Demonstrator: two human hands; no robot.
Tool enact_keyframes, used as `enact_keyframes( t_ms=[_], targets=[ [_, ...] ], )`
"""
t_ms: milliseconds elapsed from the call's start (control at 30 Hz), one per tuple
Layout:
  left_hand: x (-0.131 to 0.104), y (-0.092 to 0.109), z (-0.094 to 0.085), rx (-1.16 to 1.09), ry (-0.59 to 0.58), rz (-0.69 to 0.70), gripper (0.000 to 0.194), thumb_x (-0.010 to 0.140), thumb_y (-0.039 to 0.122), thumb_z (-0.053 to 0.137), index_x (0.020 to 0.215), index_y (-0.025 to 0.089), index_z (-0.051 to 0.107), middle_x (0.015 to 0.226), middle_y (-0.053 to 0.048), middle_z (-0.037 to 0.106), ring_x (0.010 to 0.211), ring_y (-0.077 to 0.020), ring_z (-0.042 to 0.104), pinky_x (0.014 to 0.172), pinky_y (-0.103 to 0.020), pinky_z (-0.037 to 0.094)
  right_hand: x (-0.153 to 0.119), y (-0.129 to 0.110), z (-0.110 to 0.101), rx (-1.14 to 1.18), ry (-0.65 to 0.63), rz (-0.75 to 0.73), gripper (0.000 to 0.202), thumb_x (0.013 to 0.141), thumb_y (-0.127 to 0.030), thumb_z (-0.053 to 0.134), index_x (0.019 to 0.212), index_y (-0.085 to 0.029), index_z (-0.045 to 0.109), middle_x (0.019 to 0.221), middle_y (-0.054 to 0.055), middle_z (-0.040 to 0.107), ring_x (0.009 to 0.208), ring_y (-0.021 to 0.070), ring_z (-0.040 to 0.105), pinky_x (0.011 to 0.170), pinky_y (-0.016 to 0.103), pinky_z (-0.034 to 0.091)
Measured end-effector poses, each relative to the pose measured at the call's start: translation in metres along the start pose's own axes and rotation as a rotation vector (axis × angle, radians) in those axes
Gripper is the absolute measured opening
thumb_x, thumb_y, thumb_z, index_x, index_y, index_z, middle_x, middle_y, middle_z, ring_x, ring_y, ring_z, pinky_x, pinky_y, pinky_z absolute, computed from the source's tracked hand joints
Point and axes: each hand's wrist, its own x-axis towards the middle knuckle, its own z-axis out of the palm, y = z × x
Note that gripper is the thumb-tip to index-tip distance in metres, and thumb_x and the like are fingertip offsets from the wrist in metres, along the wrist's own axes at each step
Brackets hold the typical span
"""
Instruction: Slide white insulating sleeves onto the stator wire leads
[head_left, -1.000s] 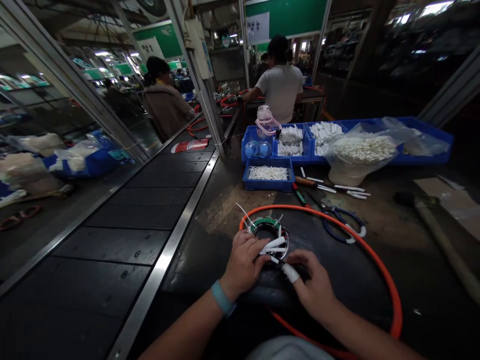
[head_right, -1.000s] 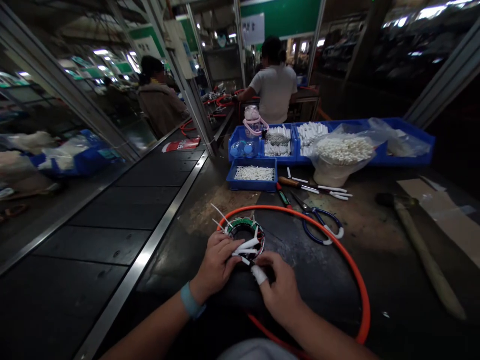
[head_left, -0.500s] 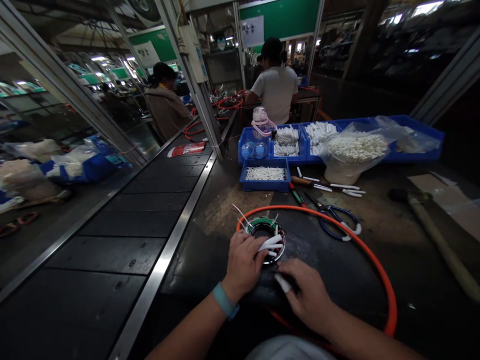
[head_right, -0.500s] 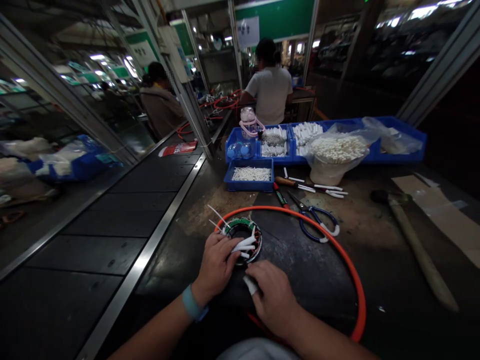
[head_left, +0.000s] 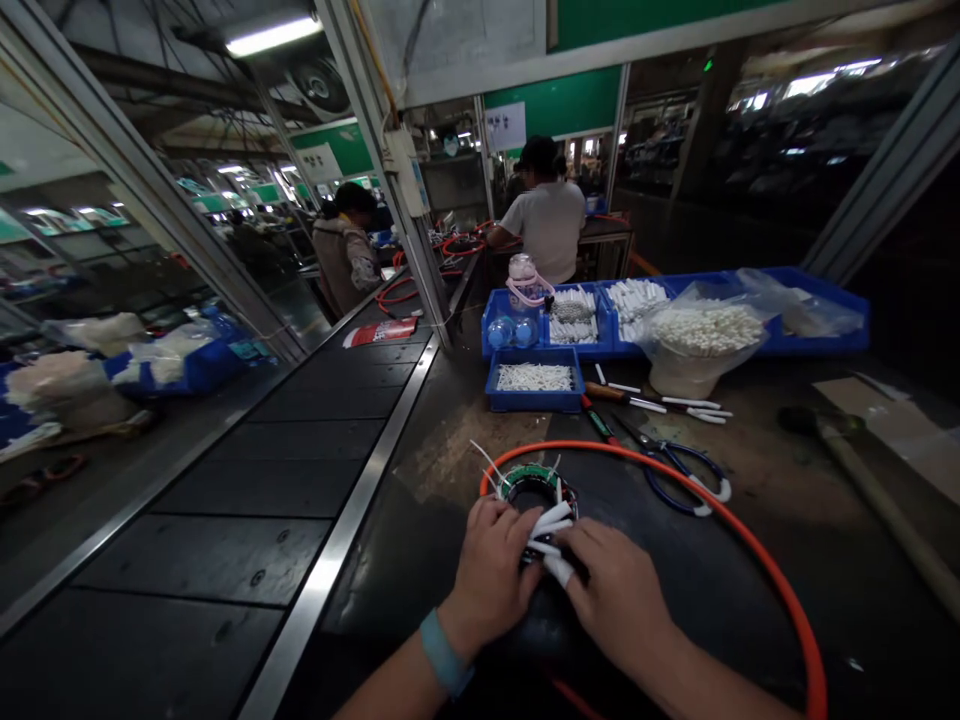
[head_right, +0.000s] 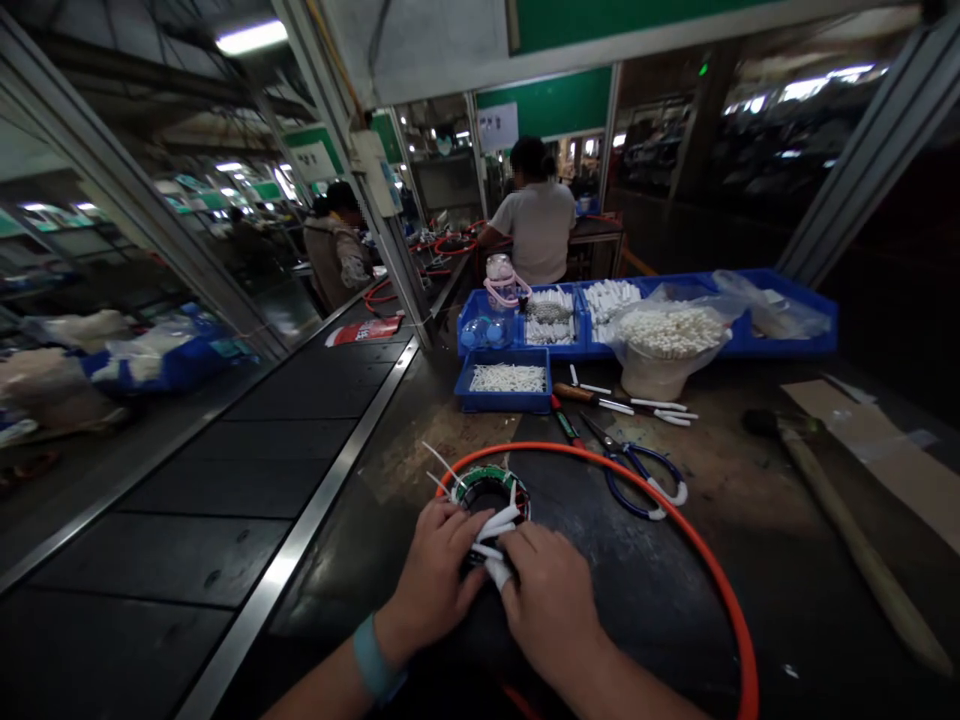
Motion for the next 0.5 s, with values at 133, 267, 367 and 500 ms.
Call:
enact_keyframes(
  t_ms=[133,267,367,500],
  targets=[
    [-0.002,0.004,0.006,0.049,0.024,-0.032,0.064,0.063,0.011,0.056,0.126,0.017,0.045,0.103,-0.009,0.057,0.099,-0.0283,0.045,0.097,-0.056,0.031,-0.008,0.000,0.010,-0.029,0.143,-0.128,0.027,0.078,-0.007,0.045,0.089,-0.023,0.064,0.091,0.005,0.063,0.085,0.0212,0.054,0.077,0.035,0.038],
    [-0.002,0.001,0.006,0.001,0.029,-0.003,0.065,0.060,0.010,0.055,0.124,0.018,0.045,0.103,-0.009,0.058,0.098,-0.0279,0.045,0.095,-0.056,0.032,-0.011,0.008,0.019,-0.168,0.222,-0.256,0.036,0.090,-0.012,0.034,0.104,-0.023,0.064,0.101,0.008,0.064,0.096,0.0227,0.055,0.083,0.038,0.041],
    [-0.001,-0.003,0.002,-0.032,0.024,0.015,0.063,0.061,0.011,0.057,0.122,0.019,0.047,0.100,-0.008,0.059,0.095,-0.0270,0.046,0.093,-0.053,0.034,-0.008,0.014,0.019,-0.165,0.250,-0.331,0.036,0.094,-0.017,0.032,0.100,-0.021,0.067,0.097,0.008,0.065,0.093,0.0207,0.057,0.078,0.033,0.048],
    [-0.001,-0.004,0.000,-0.068,0.017,0.019,0.060,0.064,0.014,0.059,0.122,0.022,0.047,0.097,-0.006,0.060,0.092,-0.0253,0.047,0.091,-0.050,0.035,-0.003,0.017,0.013,-0.126,0.302,-0.428,0.035,0.094,-0.014,0.033,0.097,-0.019,0.068,0.095,0.008,0.067,0.091,0.0179,0.061,0.076,0.029,0.053]
  ],
)
